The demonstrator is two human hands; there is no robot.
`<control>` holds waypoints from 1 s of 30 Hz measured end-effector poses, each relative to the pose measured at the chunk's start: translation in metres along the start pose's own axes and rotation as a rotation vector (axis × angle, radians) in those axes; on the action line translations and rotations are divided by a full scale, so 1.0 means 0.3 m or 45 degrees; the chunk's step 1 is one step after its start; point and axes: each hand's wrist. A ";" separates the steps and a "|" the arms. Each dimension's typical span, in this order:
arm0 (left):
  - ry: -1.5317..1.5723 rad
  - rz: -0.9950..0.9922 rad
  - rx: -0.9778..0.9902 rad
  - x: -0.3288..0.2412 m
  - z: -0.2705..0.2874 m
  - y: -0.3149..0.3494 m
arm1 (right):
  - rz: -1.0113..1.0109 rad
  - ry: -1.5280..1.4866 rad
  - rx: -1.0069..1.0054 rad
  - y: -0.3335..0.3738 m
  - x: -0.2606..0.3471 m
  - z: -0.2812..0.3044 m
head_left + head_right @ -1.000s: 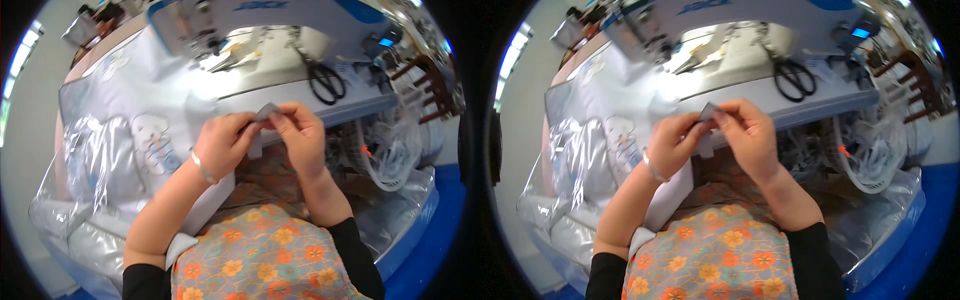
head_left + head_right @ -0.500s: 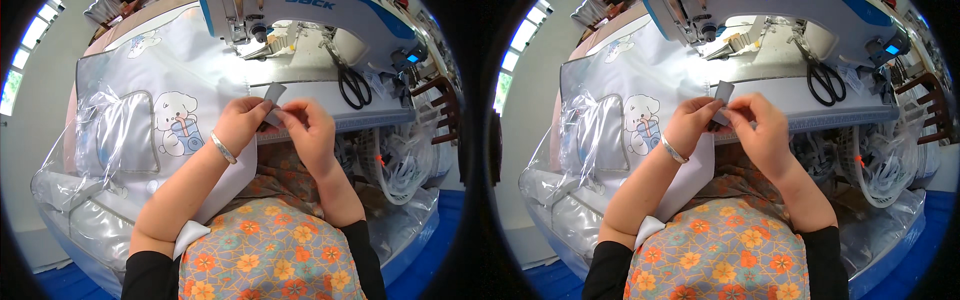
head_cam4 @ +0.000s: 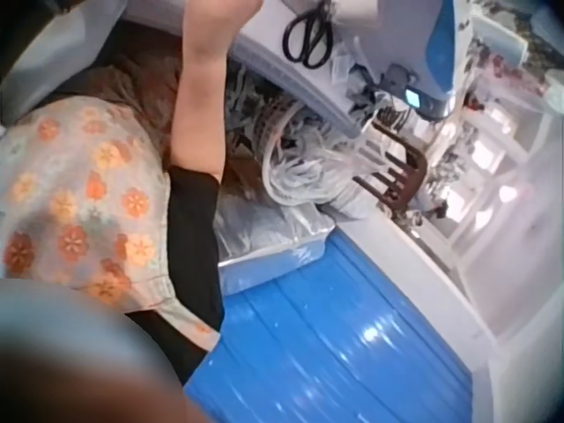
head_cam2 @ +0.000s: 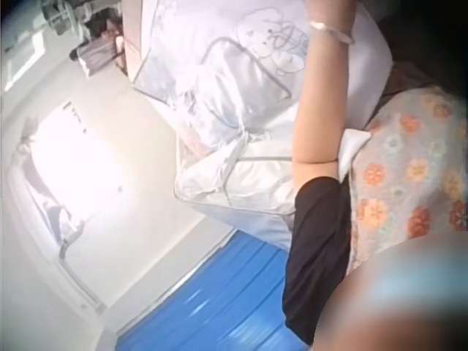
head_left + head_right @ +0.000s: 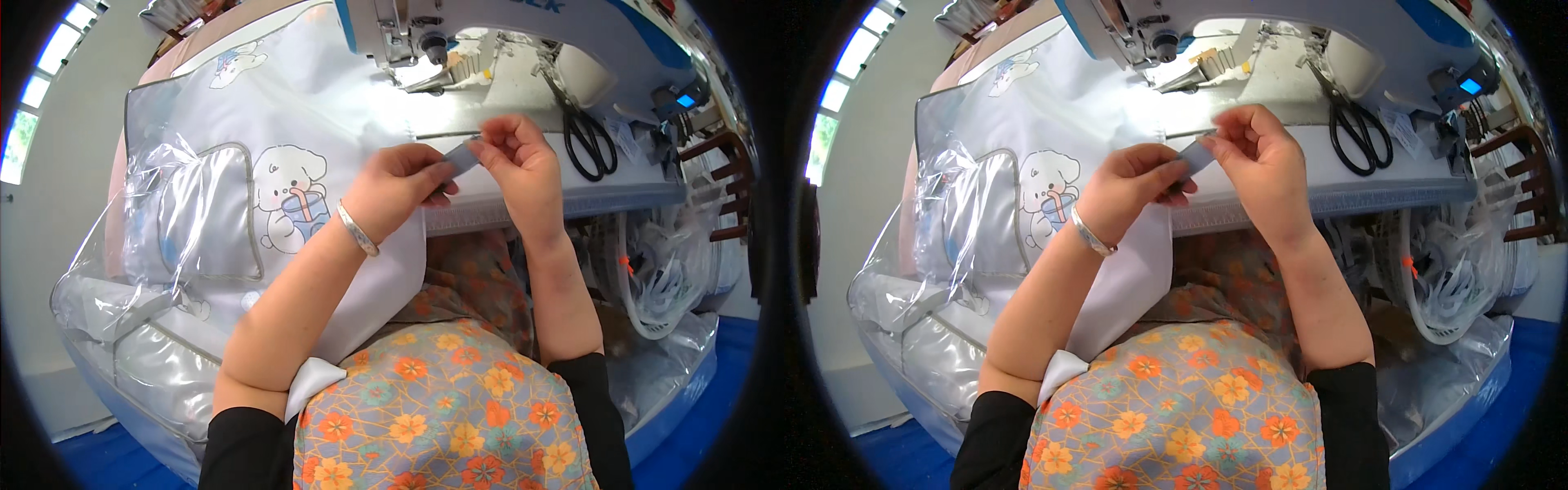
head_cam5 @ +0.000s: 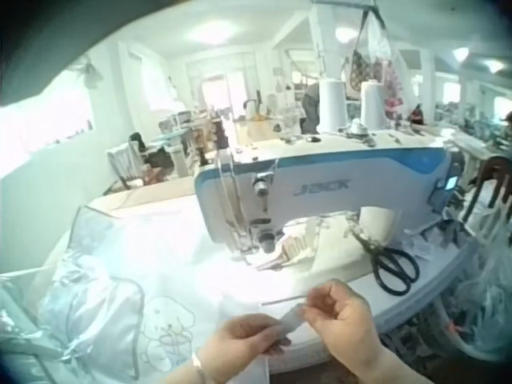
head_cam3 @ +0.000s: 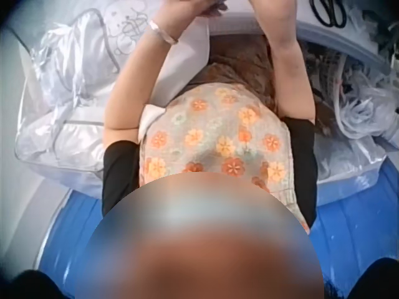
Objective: Sewing fabric and plastic pieces together using an industrial sewing machine to manufacture bags.
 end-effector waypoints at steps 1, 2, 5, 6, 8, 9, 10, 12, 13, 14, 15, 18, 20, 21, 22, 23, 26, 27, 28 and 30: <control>-0.003 -0.007 -0.013 0.014 0.023 -0.015 | -0.024 -0.085 0.033 -0.016 -0.018 -0.008; -0.289 -0.111 -0.134 0.026 0.057 -0.042 | -0.046 -0.166 0.062 -0.036 -0.024 -0.016; -0.824 -0.270 -0.375 0.027 0.141 -0.123 | -0.223 0.351 0.172 -0.134 -0.027 -0.055; -1.072 -0.324 -0.480 0.021 0.161 -0.143 | -0.218 0.350 0.182 -0.173 -0.037 -0.071; -1.110 -0.276 -0.530 0.020 0.173 -0.184 | -0.263 0.392 0.262 -0.257 -0.083 -0.098; -1.361 -0.349 -0.664 0.035 0.184 -0.199 | -0.210 0.424 0.259 -0.288 -0.110 -0.123; -1.612 -0.422 -0.797 0.057 0.196 -0.216 | -0.206 0.425 0.266 -0.311 -0.123 -0.135; -1.610 -0.815 -0.957 0.075 0.212 -0.241 | -0.162 0.809 0.271 -0.353 -0.146 -0.153; -1.662 -1.039 -0.927 0.085 0.215 -0.253 | -0.082 0.923 0.255 -0.364 -0.168 -0.152; -1.713 -1.251 -0.894 0.087 0.216 -0.250 | -0.082 0.924 0.270 -0.371 -0.174 -0.161; -1.685 -1.222 -0.768 0.104 0.208 -0.249 | -0.088 0.982 0.264 -0.376 -0.179 -0.168; -1.678 -1.062 -0.658 0.124 0.182 -0.230 | -0.068 1.071 0.275 -0.378 -0.185 -0.161; -1.682 -1.059 -0.657 0.134 0.180 -0.232 | -0.040 1.100 0.297 -0.354 -0.185 -0.152; -1.688 -1.040 -0.651 0.134 0.181 -0.226 | 0.319 1.141 0.294 -0.323 -0.185 -0.150; -1.693 -1.021 -0.645 0.135 0.181 -0.221 | 0.681 1.164 0.288 -0.296 -0.185 -0.147; -1.688 -1.019 -0.653 0.138 0.182 -0.222 | 0.685 1.168 0.295 -0.281 -0.184 -0.141; -1.697 -0.996 -0.625 0.146 0.182 -0.223 | 0.588 1.458 0.476 -0.261 -0.179 -0.130; -1.689 -0.977 -0.620 0.147 0.180 -0.222 | 0.583 1.475 0.488 -0.261 -0.174 -0.133; -1.681 -0.958 -0.614 0.147 0.179 -0.223 | 0.577 1.490 0.500 -0.263 -0.171 -0.135; -1.684 -0.940 -0.620 0.136 0.176 -0.225 | 0.596 1.496 0.507 -0.271 -0.180 -0.128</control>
Point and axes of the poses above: each hand's wrist, its own y-axis away from the middle knuckle, its own z-axis out of the back of the hand, x = y × z, and after that the axes turned 12 degrees about -y, right-handed
